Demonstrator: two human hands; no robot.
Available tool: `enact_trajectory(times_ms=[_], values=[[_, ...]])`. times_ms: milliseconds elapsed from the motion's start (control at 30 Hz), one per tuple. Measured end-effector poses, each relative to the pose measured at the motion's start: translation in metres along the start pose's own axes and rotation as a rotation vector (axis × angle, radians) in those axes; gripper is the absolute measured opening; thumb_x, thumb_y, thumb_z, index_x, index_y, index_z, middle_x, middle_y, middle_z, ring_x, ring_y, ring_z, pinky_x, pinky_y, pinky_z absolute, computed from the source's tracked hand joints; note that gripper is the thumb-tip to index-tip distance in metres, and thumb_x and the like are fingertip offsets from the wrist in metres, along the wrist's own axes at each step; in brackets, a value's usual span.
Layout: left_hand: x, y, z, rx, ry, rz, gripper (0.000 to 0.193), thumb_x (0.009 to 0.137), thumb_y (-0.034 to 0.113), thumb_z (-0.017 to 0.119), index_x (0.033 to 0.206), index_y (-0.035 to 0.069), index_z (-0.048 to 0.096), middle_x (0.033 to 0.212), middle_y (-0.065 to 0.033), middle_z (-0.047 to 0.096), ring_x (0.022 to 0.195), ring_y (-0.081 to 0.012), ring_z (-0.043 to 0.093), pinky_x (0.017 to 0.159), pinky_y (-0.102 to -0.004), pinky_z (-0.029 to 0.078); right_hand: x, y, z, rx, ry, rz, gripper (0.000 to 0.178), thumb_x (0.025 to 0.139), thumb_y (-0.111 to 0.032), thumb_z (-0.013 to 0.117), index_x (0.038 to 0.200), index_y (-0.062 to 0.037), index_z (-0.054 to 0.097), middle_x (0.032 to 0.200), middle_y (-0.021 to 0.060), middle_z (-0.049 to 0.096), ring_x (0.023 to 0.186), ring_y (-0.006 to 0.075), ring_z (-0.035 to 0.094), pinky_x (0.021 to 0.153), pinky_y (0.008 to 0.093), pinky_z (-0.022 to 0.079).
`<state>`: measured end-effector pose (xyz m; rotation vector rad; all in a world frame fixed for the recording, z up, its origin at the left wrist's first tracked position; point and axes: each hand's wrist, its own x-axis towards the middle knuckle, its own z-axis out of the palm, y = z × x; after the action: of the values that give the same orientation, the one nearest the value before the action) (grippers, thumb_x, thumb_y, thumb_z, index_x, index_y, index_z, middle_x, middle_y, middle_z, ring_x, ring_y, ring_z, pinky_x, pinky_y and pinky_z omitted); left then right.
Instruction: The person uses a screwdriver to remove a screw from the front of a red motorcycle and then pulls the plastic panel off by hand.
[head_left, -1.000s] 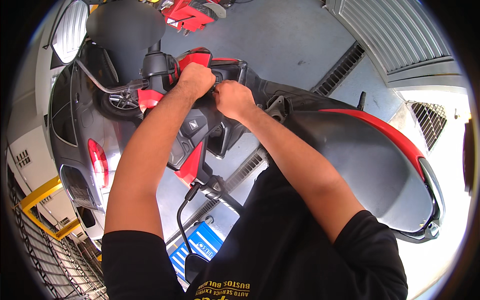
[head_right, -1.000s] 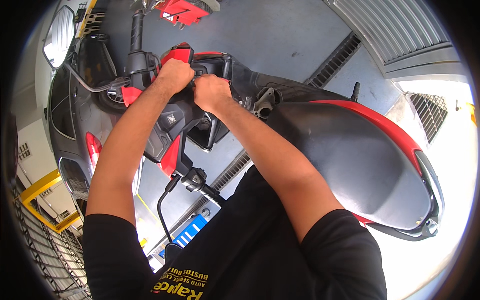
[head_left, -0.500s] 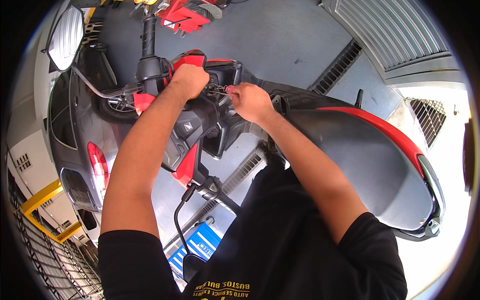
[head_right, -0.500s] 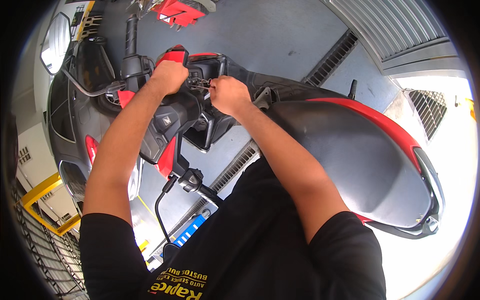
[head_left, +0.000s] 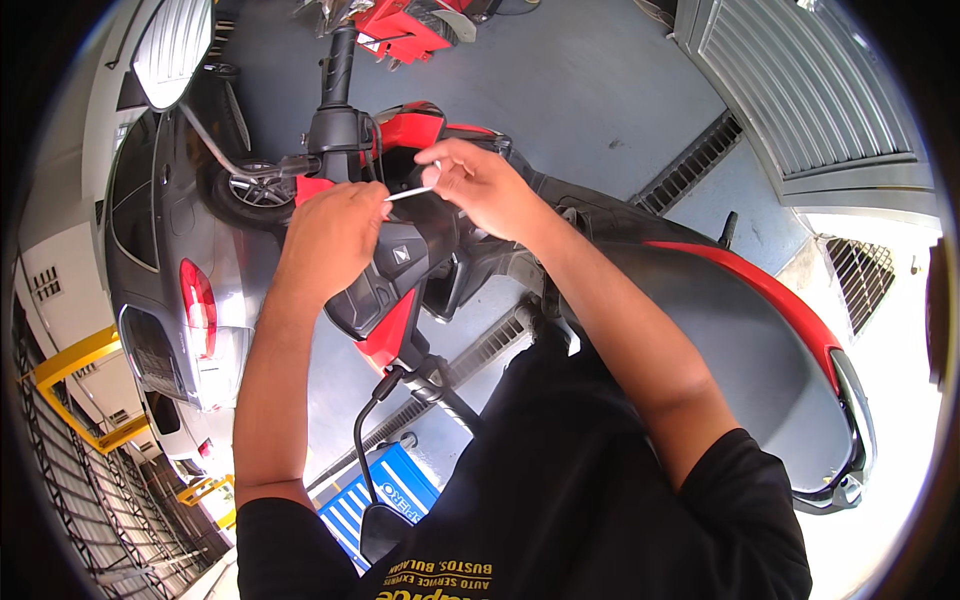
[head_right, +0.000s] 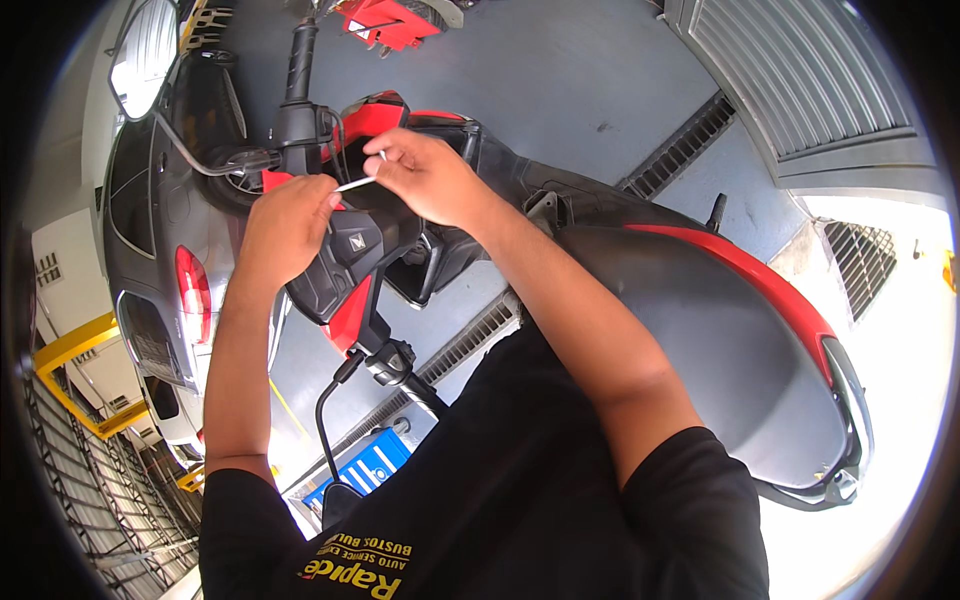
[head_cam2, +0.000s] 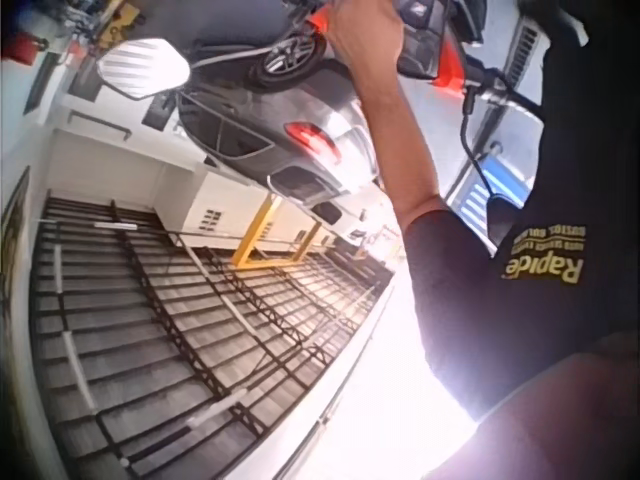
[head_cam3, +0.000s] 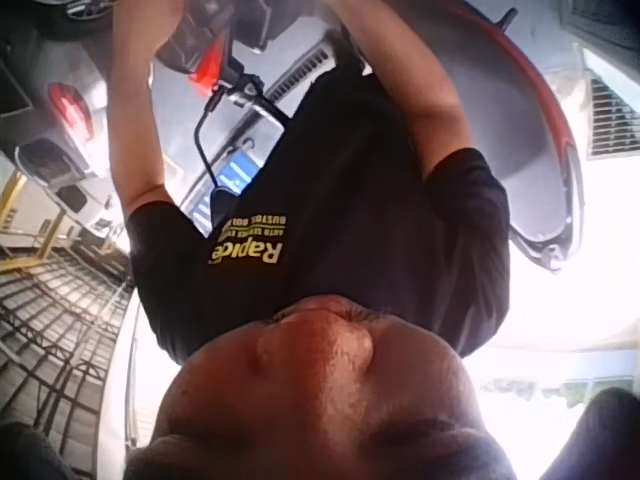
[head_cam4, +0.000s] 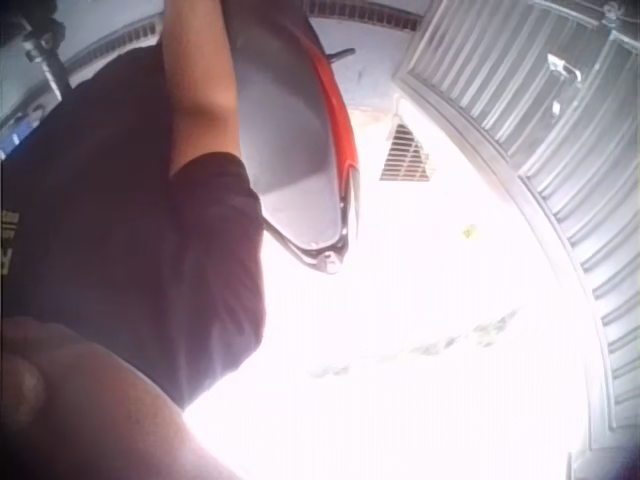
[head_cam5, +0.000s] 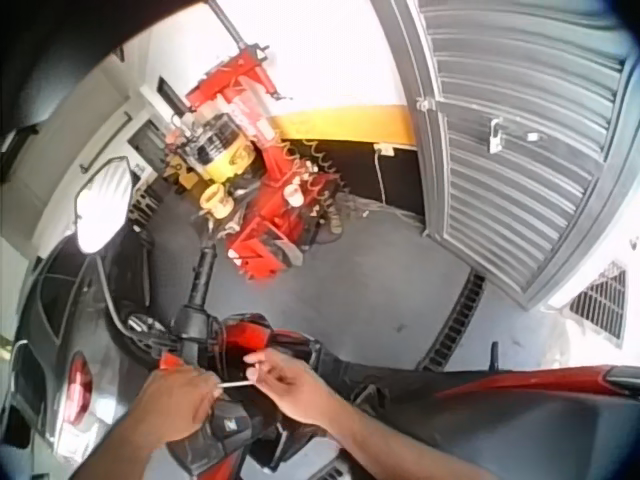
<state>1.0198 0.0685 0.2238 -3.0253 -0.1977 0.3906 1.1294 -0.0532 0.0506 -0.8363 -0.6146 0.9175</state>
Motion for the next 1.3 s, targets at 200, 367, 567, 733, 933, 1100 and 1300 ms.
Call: enact_trajectory(times_ms=[200, 367, 567, 733, 933, 1100, 1300], values=[[-0.024, -0.030, 0.037, -0.219, 0.531, -0.370, 0.018, 0.101, 0.024, 0.057, 0.097, 0.008, 0.064, 0.085, -0.0139, 0.068, 0.081, -0.0375, 0.065, 0.070, -0.0469, 0.051, 0.047, 0.037, 0.009, -1.447, -0.188, -0.514, 0.019, 0.087, -0.018, 0.062, 0.101, -0.0190, 0.075, 0.111, 0.0017, 0.062, 0.110, 0.0221, 0.057, 0.093, 0.0361, 0.044], [-0.012, -0.031, 0.035, -0.223, 0.563, -0.362, 0.018, 0.100, 0.026, 0.059, 0.097, 0.010, 0.065, 0.082, -0.0111, 0.069, 0.074, -0.0350, 0.067, 0.067, -0.0461, 0.052, 0.083, 0.035, 0.015, -1.717, -0.438, -0.599, 0.022, 0.087, -0.022, 0.060, 0.099, -0.0250, 0.078, 0.122, 0.0025, 0.058, 0.118, 0.0199, 0.052, 0.095, 0.0353, 0.043], [-0.017, -0.030, 0.033, -0.245, 0.578, -0.362, 0.018, 0.099, 0.027, 0.059, 0.095, 0.010, 0.065, 0.081, -0.0095, 0.068, 0.073, -0.0340, 0.067, 0.066, -0.0459, 0.052, 0.086, 0.041, 0.024, -1.717, -0.419, -0.581, 0.019, 0.087, -0.023, 0.060, 0.093, -0.0241, 0.078, 0.125, 0.0034, 0.056, 0.116, 0.0208, 0.053, 0.093, 0.0360, 0.045], [-0.016, -0.034, 0.034, -0.226, 0.520, -0.350, 0.018, 0.099, 0.027, 0.059, 0.093, 0.011, 0.064, 0.079, -0.0087, 0.068, 0.071, -0.0328, 0.067, 0.064, -0.0456, 0.052, 0.088, 0.043, 0.022, -1.771, -0.472, -0.664, 0.017, 0.085, -0.022, 0.062, 0.090, -0.0217, 0.078, 0.117, 0.0015, 0.060, 0.108, 0.0197, 0.060, 0.082, 0.0341, 0.050], [-0.012, -0.032, 0.034, -0.163, 0.506, -0.328, 0.018, 0.099, 0.026, 0.060, 0.092, 0.010, 0.065, 0.077, -0.0101, 0.067, 0.070, -0.0341, 0.066, 0.063, -0.0449, 0.050, 0.094, 0.056, 0.011, -1.772, -0.569, -0.771, 0.015, 0.085, -0.022, 0.059, 0.086, -0.0166, 0.073, 0.084, -0.0028, 0.067, 0.086, 0.0189, 0.068, 0.077, 0.0333, 0.051], [-0.013, -0.032, 0.035, -0.123, 0.481, -0.325, 0.018, 0.098, 0.026, 0.060, 0.092, 0.010, 0.065, 0.077, -0.0094, 0.068, 0.070, -0.0333, 0.066, 0.064, -0.0449, 0.050, 0.104, 0.049, 0.014, -1.865, -0.693, -0.794, 0.013, 0.084, -0.018, 0.059, 0.084, -0.0120, 0.070, 0.087, 0.0001, 0.067, 0.086, 0.0191, 0.067, 0.081, 0.0342, 0.053], [-0.011, -0.036, 0.035, -0.171, 0.495, -0.307, 0.018, 0.098, 0.027, 0.061, 0.091, 0.010, 0.065, 0.075, -0.0097, 0.067, 0.070, -0.0332, 0.066, 0.063, -0.0449, 0.050, 0.108, 0.038, 0.008, -1.781, -0.749, -0.693, 0.014, 0.087, -0.018, 0.057, 0.092, -0.0108, 0.068, 0.089, 0.0035, 0.070, 0.088, 0.0232, 0.070, 0.078, 0.0388, 0.055]])
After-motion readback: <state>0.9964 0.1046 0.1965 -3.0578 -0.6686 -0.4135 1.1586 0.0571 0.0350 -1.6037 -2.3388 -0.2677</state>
